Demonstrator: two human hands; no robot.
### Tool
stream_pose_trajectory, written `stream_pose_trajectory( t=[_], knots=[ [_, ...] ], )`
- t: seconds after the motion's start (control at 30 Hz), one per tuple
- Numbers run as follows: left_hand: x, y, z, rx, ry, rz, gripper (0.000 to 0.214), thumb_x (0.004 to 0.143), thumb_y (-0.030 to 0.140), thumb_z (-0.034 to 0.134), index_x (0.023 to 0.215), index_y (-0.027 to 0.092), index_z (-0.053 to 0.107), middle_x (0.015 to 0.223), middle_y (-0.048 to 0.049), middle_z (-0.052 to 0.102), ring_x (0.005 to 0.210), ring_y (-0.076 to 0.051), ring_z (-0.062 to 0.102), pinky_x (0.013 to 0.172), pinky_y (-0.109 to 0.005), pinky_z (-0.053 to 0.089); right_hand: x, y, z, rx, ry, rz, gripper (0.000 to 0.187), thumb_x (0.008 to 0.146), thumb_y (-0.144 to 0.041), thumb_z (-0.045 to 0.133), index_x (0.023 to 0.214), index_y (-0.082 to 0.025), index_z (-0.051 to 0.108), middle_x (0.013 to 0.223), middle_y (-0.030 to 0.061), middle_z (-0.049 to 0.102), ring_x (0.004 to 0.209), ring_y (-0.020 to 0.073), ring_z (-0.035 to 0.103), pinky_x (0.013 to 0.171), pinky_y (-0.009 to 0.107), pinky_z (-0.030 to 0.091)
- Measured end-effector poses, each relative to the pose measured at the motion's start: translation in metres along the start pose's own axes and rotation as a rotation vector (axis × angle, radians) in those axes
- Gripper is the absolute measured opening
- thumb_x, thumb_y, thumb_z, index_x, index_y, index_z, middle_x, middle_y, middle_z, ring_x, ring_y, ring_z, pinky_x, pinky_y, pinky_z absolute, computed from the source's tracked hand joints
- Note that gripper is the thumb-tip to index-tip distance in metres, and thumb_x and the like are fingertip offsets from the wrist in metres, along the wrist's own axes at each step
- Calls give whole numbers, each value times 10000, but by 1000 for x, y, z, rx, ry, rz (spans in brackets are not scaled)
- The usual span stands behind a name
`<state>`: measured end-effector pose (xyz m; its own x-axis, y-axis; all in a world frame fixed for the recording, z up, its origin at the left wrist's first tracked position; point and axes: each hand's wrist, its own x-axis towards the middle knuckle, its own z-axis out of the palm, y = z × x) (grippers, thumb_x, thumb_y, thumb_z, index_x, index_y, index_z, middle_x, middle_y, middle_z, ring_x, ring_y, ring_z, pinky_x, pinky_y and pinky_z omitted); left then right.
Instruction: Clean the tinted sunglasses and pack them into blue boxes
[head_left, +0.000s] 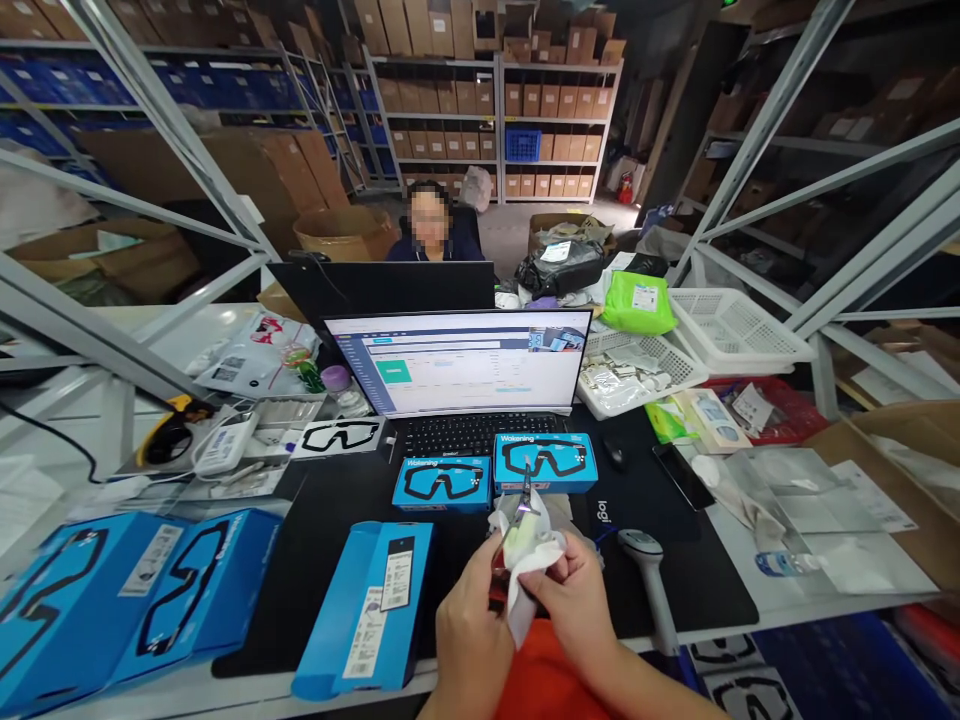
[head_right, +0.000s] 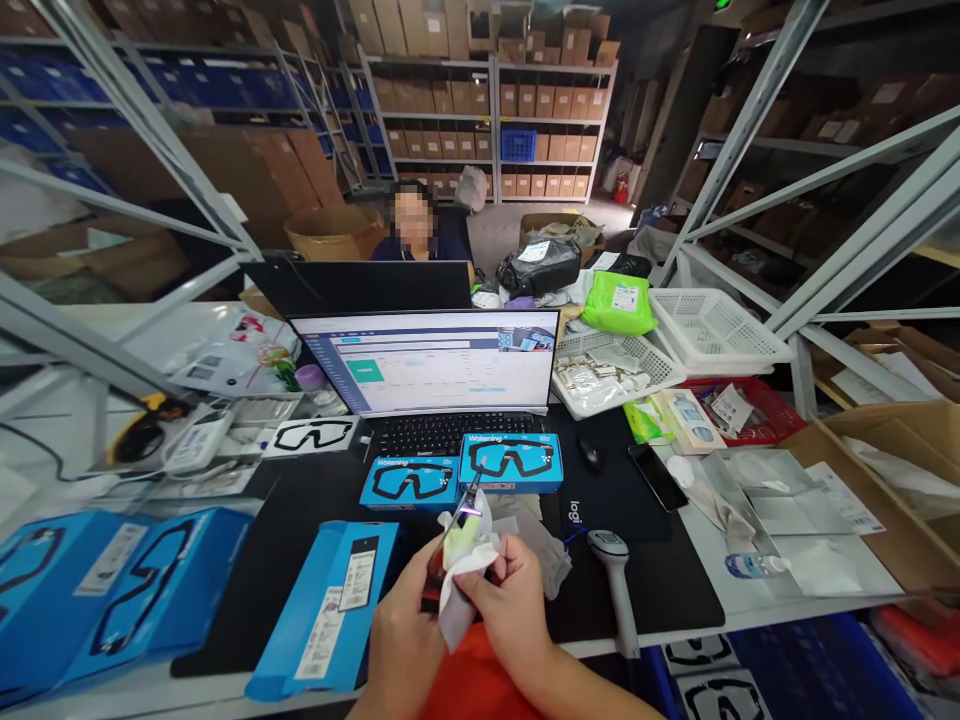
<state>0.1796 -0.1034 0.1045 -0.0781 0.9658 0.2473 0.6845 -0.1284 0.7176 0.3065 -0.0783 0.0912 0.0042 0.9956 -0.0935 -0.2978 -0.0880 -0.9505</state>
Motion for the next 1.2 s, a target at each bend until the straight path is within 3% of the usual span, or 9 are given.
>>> stream_pose_trajectory(
  t=[0.13,0.33,0.57,0.67,0.8,0.9,1.0,1.1,1.2],
  knots=[
    [3,2,-2,-44,-72,49,462,907,214,511,1368,181,524,1265,-133,703,1100,-249,707,874,-329,600,8,-9,-4,85,61,-23,405,672,-521,843,792,-221,598,709,25,680,632,202,644,604,313,563],
    [-2,4,-2,-80,-40,282,504,884,117,483,1375,213,541,1287,-87,700,1210,-238,651,984,-348,564,35,-41,-13,322,158,135,353,650,-389,899,862,-205,685,746,-3,723,634,161,653,624,265,533],
    [3,-3,-6,-143,-17,4,455,923,199,493,1376,194,539,1271,-101,703,1111,-229,704,840,-294,615,17,-33,-5,303,76,98,382,678,-456,868,914,-197,714,805,17,722,722,162,622,715,274,506],
    [7,-4,-4,-123,15,-26,437,920,265,540,1349,184,557,1190,-108,739,1014,-237,739,756,-286,625,5,-19,1,203,7,132,385,561,-354,929,662,-187,597,606,-39,603,552,112,495,546,222,426],
    [7,-2,1,-52,40,73,431,912,242,565,1337,173,547,1140,-108,757,949,-224,755,715,-266,623,5,-16,4,216,79,151,591,475,-234,942,510,-209,353,482,-85,453,473,68,357,454,183,293],
    [7,1,2,16,81,249,434,929,177,512,1363,171,518,1157,-115,749,947,-204,754,712,-248,620,18,-30,0,411,57,233,586,431,-237,962,537,-208,387,526,-66,531,491,88,446,486,199,365],
    [8,4,1,88,124,394,470,924,122,480,1392,170,487,1173,-122,741,988,-209,745,769,-272,621,32,-49,-2,543,-7,343,456,462,-276,968,675,-195,573,658,-21,649,585,140,587,601,257,480],
    [9,2,2,120,147,413,488,915,102,486,1400,163,480,1166,-126,742,994,-213,744,788,-280,620,36,-53,2,564,-13,372,440,521,-346,956,803,-191,657,720,7,687,650,168,640,667,287,515],
    [8,-4,3,105,161,366,469,920,113,491,1386,161,501,1163,-128,742,970,-212,750,765,-268,621,24,-37,10,452,87,228,388,595,-432,913,781,-202,662,705,1,676,646,166,617,661,287,511]
  ],
)
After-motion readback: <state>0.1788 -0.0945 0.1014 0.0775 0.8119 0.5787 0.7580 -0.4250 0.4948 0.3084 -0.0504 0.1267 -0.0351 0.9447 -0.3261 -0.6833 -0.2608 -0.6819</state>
